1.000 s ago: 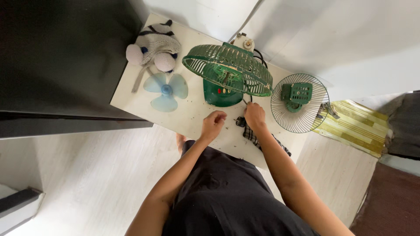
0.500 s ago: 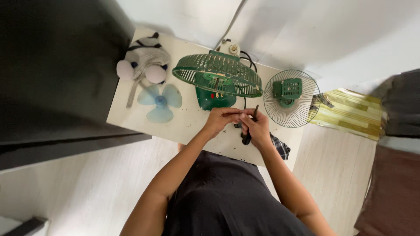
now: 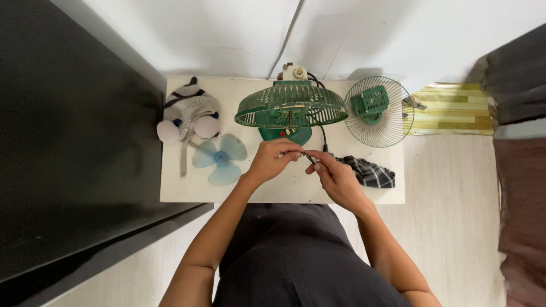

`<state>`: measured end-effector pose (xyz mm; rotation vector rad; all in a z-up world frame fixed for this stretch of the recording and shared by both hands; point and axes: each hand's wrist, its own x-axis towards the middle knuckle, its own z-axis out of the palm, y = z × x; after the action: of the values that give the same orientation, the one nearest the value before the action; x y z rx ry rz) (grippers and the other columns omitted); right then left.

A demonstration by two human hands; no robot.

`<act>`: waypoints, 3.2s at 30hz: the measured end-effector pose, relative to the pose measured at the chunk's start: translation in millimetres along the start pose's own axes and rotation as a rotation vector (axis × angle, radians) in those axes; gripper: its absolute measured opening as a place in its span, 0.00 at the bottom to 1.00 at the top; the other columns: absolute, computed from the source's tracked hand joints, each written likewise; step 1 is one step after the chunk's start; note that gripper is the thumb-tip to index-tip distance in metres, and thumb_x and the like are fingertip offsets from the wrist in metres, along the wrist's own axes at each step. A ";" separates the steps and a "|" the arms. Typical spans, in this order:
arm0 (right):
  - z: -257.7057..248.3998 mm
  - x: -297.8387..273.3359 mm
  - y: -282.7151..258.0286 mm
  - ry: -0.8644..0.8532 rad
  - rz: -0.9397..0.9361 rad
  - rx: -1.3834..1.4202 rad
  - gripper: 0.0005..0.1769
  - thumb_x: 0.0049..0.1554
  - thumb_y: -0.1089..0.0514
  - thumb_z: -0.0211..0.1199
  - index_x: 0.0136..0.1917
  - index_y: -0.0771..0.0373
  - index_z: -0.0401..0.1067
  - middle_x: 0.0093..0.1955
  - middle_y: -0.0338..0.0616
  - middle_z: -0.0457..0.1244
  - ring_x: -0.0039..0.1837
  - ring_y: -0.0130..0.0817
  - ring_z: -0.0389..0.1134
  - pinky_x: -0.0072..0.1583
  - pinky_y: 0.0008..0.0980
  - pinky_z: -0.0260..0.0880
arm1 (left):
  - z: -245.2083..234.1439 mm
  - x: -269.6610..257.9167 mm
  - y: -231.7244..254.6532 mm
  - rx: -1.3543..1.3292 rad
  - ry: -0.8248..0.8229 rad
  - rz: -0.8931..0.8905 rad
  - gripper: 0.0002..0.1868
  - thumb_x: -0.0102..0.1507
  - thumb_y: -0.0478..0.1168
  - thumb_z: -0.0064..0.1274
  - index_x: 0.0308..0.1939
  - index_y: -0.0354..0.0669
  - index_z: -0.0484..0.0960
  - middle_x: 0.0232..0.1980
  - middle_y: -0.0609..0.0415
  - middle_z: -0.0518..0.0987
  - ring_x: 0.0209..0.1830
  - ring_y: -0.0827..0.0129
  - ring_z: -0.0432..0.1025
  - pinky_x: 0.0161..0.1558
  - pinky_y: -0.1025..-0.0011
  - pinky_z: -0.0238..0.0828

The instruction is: The person disassembles a green electric fan by removing the front grille and wiping the motor housing with a cloth. They then reattach the front grille and use a screwdriver to tighten the securing screw. Finally, they wipe the fan blades with the cloth.

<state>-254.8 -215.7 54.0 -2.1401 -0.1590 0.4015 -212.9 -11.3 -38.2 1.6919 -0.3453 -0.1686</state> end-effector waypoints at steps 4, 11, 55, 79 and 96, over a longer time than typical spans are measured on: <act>16.4 -7.1 -22.7 0.037 0.059 -0.021 0.21 0.61 0.60 0.53 0.67 0.55 0.69 0.43 0.37 0.73 0.30 0.32 0.63 0.38 0.33 0.66 | -20.8 -10.1 16.5 0.058 -0.032 0.061 0.07 0.61 0.34 0.62 0.43 0.38 0.86 0.39 0.53 0.84 0.35 0.70 0.79 0.38 0.73 0.74; 44.1 -14.1 -43.0 0.050 0.063 -0.100 0.21 0.61 0.58 0.54 0.67 0.54 0.68 0.45 0.38 0.74 0.31 0.37 0.67 0.39 0.36 0.67 | -50.8 -24.6 23.2 0.175 -0.105 0.170 0.07 0.61 0.32 0.60 0.43 0.38 0.85 0.38 0.50 0.83 0.34 0.65 0.78 0.36 0.71 0.73; 124.2 97.1 0.4 0.313 0.115 1.360 0.17 0.63 0.65 0.53 0.65 0.63 0.65 0.35 0.46 0.62 0.29 0.33 0.62 0.28 0.33 0.61 | -32.8 38.3 -21.4 -0.820 0.261 -0.671 0.15 0.64 0.50 0.56 0.49 0.49 0.79 0.25 0.58 0.73 0.09 0.77 0.53 0.09 0.74 0.44; 151.9 55.0 31.9 0.375 0.122 1.026 0.23 0.52 0.66 0.69 0.58 0.67 0.63 0.46 0.44 0.64 0.45 0.29 0.67 0.47 0.30 0.71 | -33.6 56.2 -67.4 -0.921 0.299 -0.667 0.11 0.58 0.40 0.68 0.35 0.39 0.82 0.34 0.57 0.76 0.31 0.73 0.68 0.33 0.72 0.70; 132.3 54.0 15.1 0.198 0.192 1.587 0.25 0.57 0.67 0.55 0.68 0.72 0.59 0.54 0.60 0.67 0.51 0.47 0.74 0.57 0.41 0.77 | -60.2 35.2 -39.9 -1.002 -0.167 -0.598 0.16 0.60 0.41 0.56 0.49 0.38 0.83 0.47 0.50 0.85 0.42 0.69 0.77 0.39 0.73 0.76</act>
<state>-250.1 -106.7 -39.6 -0.6043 0.3830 0.2487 -156.1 38.6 -65.2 0.7346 0.1421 -0.7860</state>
